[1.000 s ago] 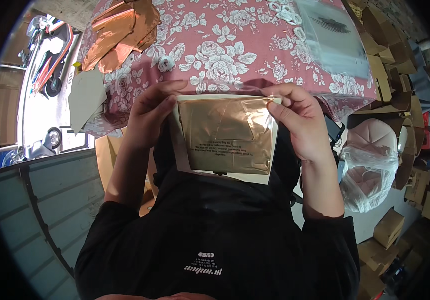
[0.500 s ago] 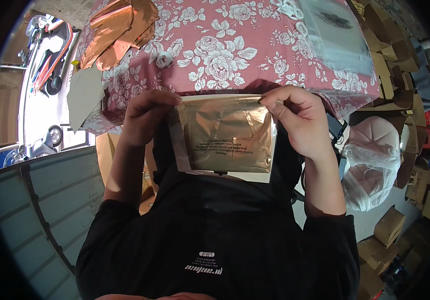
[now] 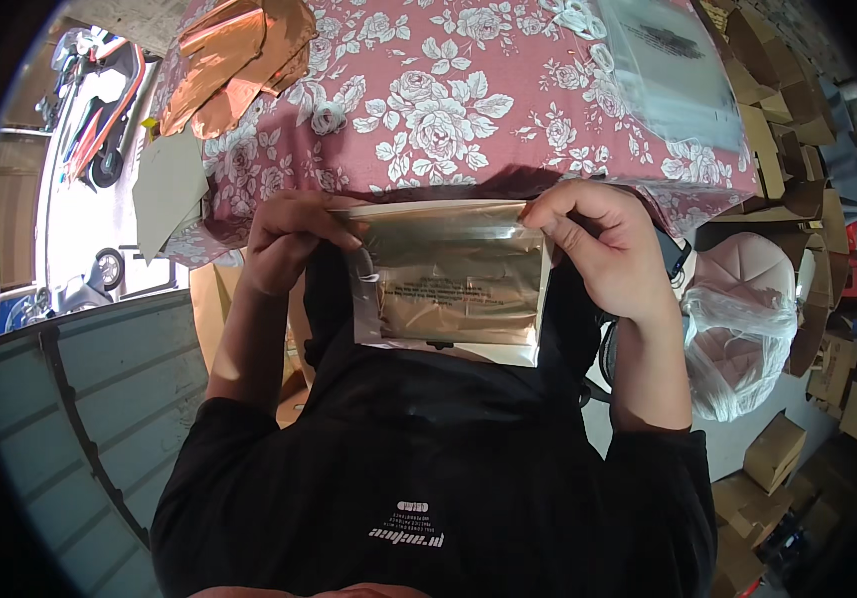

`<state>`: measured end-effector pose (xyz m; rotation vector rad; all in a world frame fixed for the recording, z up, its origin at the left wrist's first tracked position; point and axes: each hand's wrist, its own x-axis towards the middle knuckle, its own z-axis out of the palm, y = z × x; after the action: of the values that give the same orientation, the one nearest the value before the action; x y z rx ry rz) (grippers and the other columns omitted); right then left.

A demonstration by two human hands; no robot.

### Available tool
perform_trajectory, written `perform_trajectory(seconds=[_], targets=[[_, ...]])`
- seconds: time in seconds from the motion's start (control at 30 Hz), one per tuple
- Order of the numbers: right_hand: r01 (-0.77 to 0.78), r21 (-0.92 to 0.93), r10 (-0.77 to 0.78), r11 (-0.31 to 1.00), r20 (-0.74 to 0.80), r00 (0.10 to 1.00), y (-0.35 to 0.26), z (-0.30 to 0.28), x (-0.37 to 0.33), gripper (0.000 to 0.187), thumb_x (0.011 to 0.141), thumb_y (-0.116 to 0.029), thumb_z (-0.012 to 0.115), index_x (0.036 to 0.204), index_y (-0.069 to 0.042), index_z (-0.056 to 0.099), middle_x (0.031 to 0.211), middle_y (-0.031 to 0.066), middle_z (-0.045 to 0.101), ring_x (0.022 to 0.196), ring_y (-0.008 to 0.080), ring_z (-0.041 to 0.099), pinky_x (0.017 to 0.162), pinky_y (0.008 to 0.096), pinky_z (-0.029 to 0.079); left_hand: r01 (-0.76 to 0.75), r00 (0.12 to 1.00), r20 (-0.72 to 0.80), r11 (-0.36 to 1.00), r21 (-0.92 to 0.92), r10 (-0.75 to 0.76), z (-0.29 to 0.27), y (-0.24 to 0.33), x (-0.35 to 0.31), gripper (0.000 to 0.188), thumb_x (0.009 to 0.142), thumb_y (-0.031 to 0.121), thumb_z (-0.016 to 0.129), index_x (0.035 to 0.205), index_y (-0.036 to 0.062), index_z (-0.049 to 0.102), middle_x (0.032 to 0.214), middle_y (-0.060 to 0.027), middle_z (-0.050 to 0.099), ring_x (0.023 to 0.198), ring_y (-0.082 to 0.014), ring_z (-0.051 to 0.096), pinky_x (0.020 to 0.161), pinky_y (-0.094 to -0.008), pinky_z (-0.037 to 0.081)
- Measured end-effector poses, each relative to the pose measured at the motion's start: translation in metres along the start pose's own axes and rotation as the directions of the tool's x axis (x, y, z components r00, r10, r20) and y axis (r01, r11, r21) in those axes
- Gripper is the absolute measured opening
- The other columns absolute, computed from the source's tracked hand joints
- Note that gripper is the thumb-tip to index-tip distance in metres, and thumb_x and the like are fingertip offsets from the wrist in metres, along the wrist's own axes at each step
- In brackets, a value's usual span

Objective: Folding foil balloons around cardboard inserts and placing them into plastic sleeves.

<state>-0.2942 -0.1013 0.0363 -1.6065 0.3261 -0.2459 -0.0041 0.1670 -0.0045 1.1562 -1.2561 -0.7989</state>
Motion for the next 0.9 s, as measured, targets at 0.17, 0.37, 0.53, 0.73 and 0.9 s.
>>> perform_trajectory(seconds=[0.17,0.37,0.53,0.73,0.9], targets=[[0.114,0.04,-0.116,0.993,0.044,0.992,-0.001,-0.003,-0.002,0.013,0.1,0.002,0.072,0.112,0.003,0.076,0.113,0.0114,0.076,0.094,0.0155,0.071,0.08,0.0308,0.057,-0.081,0.996,-0.034,0.996,0.027,0.082,0.009,0.003,0.004,0.015,0.094,-0.001,0.069,0.1,-0.0047,0.082,0.103,-0.0171,0.082,0.095,-0.0238,0.078,0.088,-0.0327,0.058],[0.117,-0.121,-0.124,0.986,-0.051,0.991,-0.003,0.003,0.004,0.018,0.091,0.004,0.082,0.108,0.005,0.078,0.104,0.0119,0.079,0.094,0.0167,0.074,0.083,0.0306,0.058,0.192,0.914,-0.334,0.97,-0.147,-0.231,0.046,0.01,0.01,0.024,0.085,-0.009,0.088,0.099,-0.0026,0.07,0.102,-0.0127,0.078,0.099,-0.0206,0.078,0.088,-0.0328,0.062],[-0.009,0.04,0.012,0.999,-0.06,0.998,0.003,-0.007,0.005,0.021,0.091,0.0,0.085,0.11,0.003,0.077,0.11,0.0108,0.079,0.102,0.0174,0.074,0.09,0.0319,0.058,0.05,0.881,-0.448,0.971,-0.236,-0.154,0.056,0.017,0.017,0.035,0.092,-0.008,0.083,0.119,0.0001,0.062,0.105,-0.0087,0.075,0.102,-0.0171,0.077,0.093,-0.0316,0.062],[0.328,-0.468,-0.374,0.821,-0.005,0.928,-0.06,0.016,0.022,0.063,0.083,-0.02,0.095,0.137,0.001,0.069,0.13,0.0118,0.076,0.118,0.0224,0.072,0.106,0.0399,0.054,0.207,0.886,-0.405,0.974,-0.091,-0.226,0.064,0.052,0.02,0.044,0.093,-0.009,0.08,0.133,-0.0013,0.062,0.115,-0.0092,0.074,0.109,-0.0155,0.074,0.096,-0.0318,0.062],[0.214,-0.674,-0.124,0.707,0.18,0.976,-0.066,0.037,0.043,0.044,0.083,-0.026,0.095,0.116,-0.002,0.08,0.101,0.0107,0.08,0.09,0.0219,0.078,0.079,0.0354,0.059,0.214,0.912,-0.351,0.976,-0.033,-0.211,0.061,0.061,0.013,0.046,0.093,-0.008,0.082,0.135,-0.0018,0.066,0.115,-0.0073,0.075,0.111,-0.0142,0.073,0.097,-0.0301,0.06]])
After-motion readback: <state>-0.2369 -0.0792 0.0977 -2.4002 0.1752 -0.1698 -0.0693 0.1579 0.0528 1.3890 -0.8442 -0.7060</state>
